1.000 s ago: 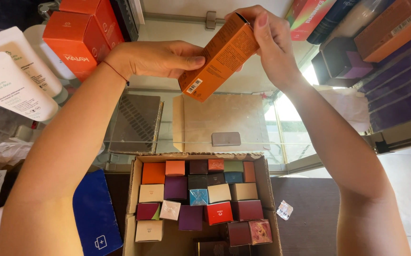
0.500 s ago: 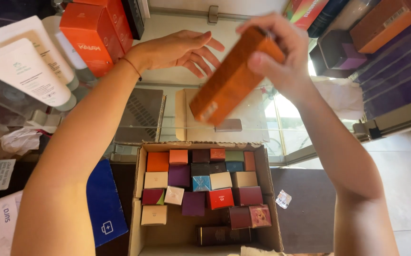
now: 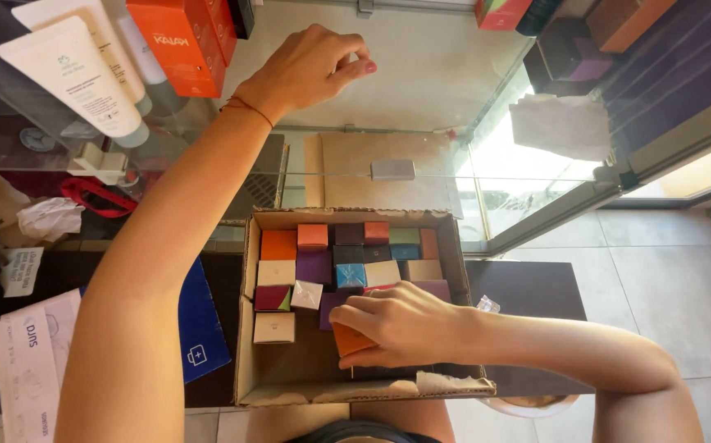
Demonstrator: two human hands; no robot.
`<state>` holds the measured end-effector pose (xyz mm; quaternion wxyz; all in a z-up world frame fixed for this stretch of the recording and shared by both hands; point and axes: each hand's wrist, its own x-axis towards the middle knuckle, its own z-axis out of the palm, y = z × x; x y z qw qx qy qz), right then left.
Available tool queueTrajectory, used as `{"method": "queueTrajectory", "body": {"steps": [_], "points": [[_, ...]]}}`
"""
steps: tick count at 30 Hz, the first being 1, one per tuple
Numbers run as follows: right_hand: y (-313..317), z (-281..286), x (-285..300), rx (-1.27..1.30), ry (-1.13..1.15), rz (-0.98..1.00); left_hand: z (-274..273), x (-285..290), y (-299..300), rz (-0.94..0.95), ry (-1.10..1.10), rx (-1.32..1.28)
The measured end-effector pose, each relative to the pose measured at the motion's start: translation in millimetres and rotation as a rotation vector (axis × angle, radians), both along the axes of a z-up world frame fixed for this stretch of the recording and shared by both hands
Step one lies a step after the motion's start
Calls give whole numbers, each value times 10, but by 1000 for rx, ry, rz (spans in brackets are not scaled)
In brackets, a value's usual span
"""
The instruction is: Packing various small cosmetic and perfume product boxes into a larger cardboard shipping box.
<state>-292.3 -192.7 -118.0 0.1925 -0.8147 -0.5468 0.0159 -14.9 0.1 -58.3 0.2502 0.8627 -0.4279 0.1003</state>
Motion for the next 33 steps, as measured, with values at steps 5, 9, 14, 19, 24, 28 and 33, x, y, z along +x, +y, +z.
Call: {"method": "queueTrajectory", "body": {"steps": [5, 9, 14, 19, 24, 28, 33], "points": [[195, -350, -11, 19, -89, -78, -113, 38, 67, 28, -188, -7], [206, -204, 25, -25, -148, -79, -162, 135, 125, 41, -173, -18], [68, -58, 55, -461, 165, -146, -248, 224, 160, 14, -225, -102], [-118, -460, 32, -380, 15, -159, -281, 224, 190, -14, -261, -95], [-161, -471, 5, -322, -66, -209, -270, 217, 183, 12, -224, -91], [-141, -474, -11, -291, -27, -230, -286, 216, 180, 33, -203, -105], [-101, -702, -212, -386, -200, -159, -308, 209, 174, 56, -170, -84]]}}
